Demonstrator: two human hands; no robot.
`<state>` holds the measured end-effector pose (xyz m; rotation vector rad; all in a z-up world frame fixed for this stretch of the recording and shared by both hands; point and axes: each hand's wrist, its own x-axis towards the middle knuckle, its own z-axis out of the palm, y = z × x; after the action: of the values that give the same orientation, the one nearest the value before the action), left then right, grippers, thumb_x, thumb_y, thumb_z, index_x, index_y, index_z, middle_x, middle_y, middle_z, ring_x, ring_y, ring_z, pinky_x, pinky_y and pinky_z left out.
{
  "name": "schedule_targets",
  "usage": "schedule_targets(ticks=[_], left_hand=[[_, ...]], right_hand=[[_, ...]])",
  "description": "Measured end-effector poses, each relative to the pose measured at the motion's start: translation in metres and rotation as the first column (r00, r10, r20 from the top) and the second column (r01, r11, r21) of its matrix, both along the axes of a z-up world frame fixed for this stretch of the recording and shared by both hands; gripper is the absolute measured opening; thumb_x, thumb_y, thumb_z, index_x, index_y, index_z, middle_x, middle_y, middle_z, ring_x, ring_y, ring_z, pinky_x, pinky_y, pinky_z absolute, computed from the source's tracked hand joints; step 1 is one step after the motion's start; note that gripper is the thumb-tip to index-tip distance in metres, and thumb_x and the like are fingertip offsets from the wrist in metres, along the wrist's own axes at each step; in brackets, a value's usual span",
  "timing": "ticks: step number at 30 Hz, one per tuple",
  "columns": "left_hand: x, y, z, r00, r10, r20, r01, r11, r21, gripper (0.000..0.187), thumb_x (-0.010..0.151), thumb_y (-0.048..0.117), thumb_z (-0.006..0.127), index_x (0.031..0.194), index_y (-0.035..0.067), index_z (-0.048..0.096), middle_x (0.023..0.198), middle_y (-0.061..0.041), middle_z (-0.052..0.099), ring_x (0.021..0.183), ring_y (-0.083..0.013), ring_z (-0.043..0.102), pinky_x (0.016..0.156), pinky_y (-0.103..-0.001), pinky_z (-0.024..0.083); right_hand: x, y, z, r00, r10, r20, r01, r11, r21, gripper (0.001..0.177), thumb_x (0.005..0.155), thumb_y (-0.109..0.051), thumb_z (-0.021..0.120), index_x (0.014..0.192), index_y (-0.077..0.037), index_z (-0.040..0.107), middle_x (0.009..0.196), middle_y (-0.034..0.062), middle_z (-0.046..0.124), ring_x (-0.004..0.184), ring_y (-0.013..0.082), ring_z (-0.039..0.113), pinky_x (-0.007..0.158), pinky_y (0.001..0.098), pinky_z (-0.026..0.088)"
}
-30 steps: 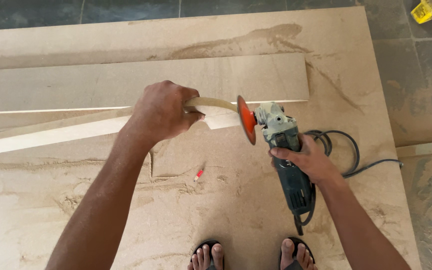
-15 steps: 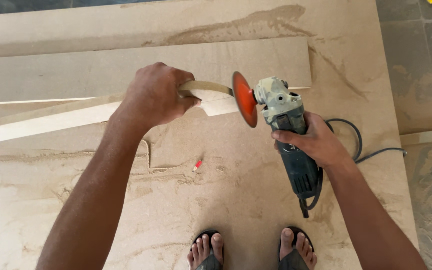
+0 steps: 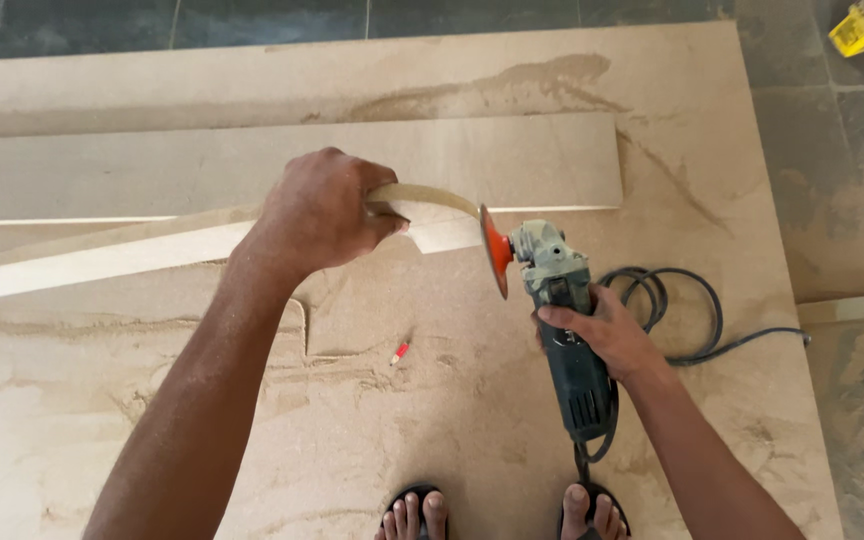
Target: The person uses a handheld power sander to smooth the edges and surfaces of a curved wooden board, moving the tool back and forth and checking the smoothness with their hand.
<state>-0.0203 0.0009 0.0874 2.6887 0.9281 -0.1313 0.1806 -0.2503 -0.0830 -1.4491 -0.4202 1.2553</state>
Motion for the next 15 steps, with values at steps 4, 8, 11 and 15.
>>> schedule_targets(ticks=[4, 8, 11, 15], left_hand=[[0.001, -0.001, 0.001, 1.000, 0.006, -0.008, -0.006, 1.000, -0.004, 0.028, 0.083, 0.030, 0.083, 0.106, 0.014, 0.080, 0.086, -0.007, 0.079, 0.073, -0.0198, 0.073, 0.080, -0.037, 0.059], [0.002, -0.003, -0.002, 1.000, 0.006, -0.024, -0.006, 1.000, -0.027, 0.028, 0.084, 0.030, 0.082, 0.107, 0.015, 0.079, 0.086, -0.006, 0.080, 0.072, -0.0192, 0.074, 0.079, -0.037, 0.059], [0.001, -0.002, -0.002, 0.998, 0.024, -0.060, -0.026, 0.999, -0.043, 0.028, 0.086, 0.031, 0.081, 0.108, 0.014, 0.079, 0.087, -0.005, 0.080, 0.072, -0.0184, 0.074, 0.079, -0.036, 0.060], [-0.001, -0.002, 0.000, 1.000, 0.008, -0.018, -0.008, 1.000, -0.013, 0.031, 0.084, 0.030, 0.083, 0.110, 0.014, 0.078, 0.088, -0.006, 0.080, 0.073, -0.0181, 0.074, 0.082, -0.037, 0.059]], right_hand=[[0.002, 0.004, 0.005, 0.998, -0.030, -0.053, 0.030, 1.000, 0.002, 0.040, 0.074, -0.020, 0.084, 0.104, 0.000, 0.066, 0.084, 0.0110, 0.073, 0.070, 0.0209, 0.071, 0.062, 0.0352, 0.060], [0.009, 0.006, 0.032, 1.000, 0.023, 0.006, -0.023, 0.998, 0.065, 0.037, 0.075, -0.020, 0.084, 0.099, 0.003, 0.068, 0.080, 0.0130, 0.072, 0.067, 0.0220, 0.071, 0.061, 0.0365, 0.060], [0.010, 0.011, 0.049, 0.997, 0.056, 0.062, -0.061, 0.995, 0.079, 0.036, 0.072, -0.018, 0.085, 0.099, -0.001, 0.067, 0.080, 0.0091, 0.072, 0.068, 0.0191, 0.071, 0.061, 0.0348, 0.060], [0.007, 0.011, 0.048, 0.985, 0.090, 0.145, -0.093, 0.996, 0.011, 0.035, 0.074, -0.016, 0.085, 0.099, 0.000, 0.068, 0.078, 0.0104, 0.072, 0.068, 0.0186, 0.070, 0.061, 0.0340, 0.058]])
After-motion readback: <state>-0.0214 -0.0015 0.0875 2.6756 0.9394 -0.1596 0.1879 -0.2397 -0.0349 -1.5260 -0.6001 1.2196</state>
